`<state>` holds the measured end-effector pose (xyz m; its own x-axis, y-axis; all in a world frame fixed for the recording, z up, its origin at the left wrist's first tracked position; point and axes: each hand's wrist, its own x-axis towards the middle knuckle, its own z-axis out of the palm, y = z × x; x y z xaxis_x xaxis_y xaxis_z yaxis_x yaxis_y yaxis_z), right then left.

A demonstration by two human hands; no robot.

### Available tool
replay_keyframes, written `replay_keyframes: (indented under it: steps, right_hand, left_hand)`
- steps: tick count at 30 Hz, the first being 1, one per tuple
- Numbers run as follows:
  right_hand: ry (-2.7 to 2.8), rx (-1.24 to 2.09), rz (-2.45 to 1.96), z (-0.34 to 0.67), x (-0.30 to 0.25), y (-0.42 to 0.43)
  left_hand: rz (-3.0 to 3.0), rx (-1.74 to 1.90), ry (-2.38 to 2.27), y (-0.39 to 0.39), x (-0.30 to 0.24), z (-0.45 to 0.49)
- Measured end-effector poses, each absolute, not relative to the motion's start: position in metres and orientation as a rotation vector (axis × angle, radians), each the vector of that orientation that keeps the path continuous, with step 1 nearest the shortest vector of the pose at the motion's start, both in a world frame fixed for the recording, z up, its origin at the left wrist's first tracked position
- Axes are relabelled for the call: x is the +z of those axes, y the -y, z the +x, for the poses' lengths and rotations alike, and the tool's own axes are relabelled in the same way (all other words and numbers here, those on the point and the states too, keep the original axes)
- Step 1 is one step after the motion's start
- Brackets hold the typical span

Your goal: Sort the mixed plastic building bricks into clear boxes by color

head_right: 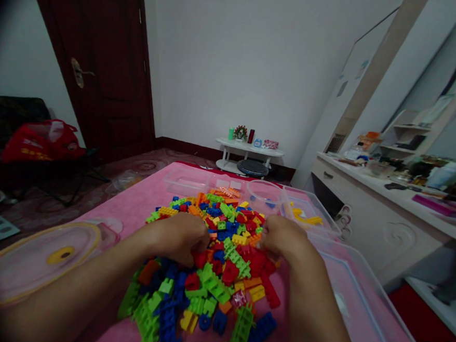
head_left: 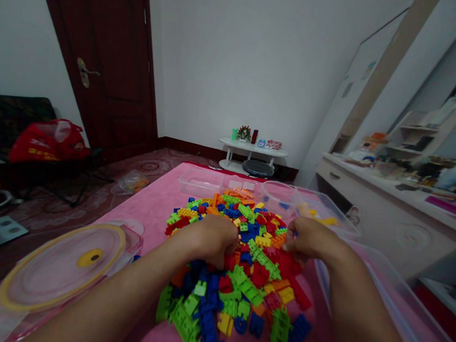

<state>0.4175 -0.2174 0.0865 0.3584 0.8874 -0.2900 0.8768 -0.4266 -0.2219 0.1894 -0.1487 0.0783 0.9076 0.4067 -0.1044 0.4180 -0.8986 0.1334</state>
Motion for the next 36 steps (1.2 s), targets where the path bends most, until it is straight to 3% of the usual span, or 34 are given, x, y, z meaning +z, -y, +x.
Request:
replay_keyframes:
  steps: [4,8,10,14,16,24,36]
  right_hand:
    - [1.525,1.029,-2.481,0.423,0.067,0.213]
    - [1.489,1.102,-2.451,0.427,0.051,0.208]
    - [1.567,0.982,-2.426,0.431,0.051,0.206]
    - [1.756,0.326,-2.235,0.425,0.074,0.205]
    - [1.701,0.161,-2.037,0.410,0.090,0.206]
    - [1.459,0.424,-1.505,0.351,0.088,0.197]
    - [1.517,0.268,-1.629,0.356,0.091,0.198]
  left_hand:
    - [2.710,0.100,-0.645,0.136,0.076,0.186]
    - [2.286,0.433,-0.827,0.123,0.065,0.196]
    - [1.928,0.479,-0.818,0.121,0.060,0.204]
    - [1.336,0.525,-0.695,0.121,0.054,0.214]
    - [1.131,0.546,-0.629,0.121,0.054,0.216]
    - [0.667,0.381,-0.354,0.122,0.053,0.216]
    - [0.694,0.677,-0.396,0.121,0.048,0.220]
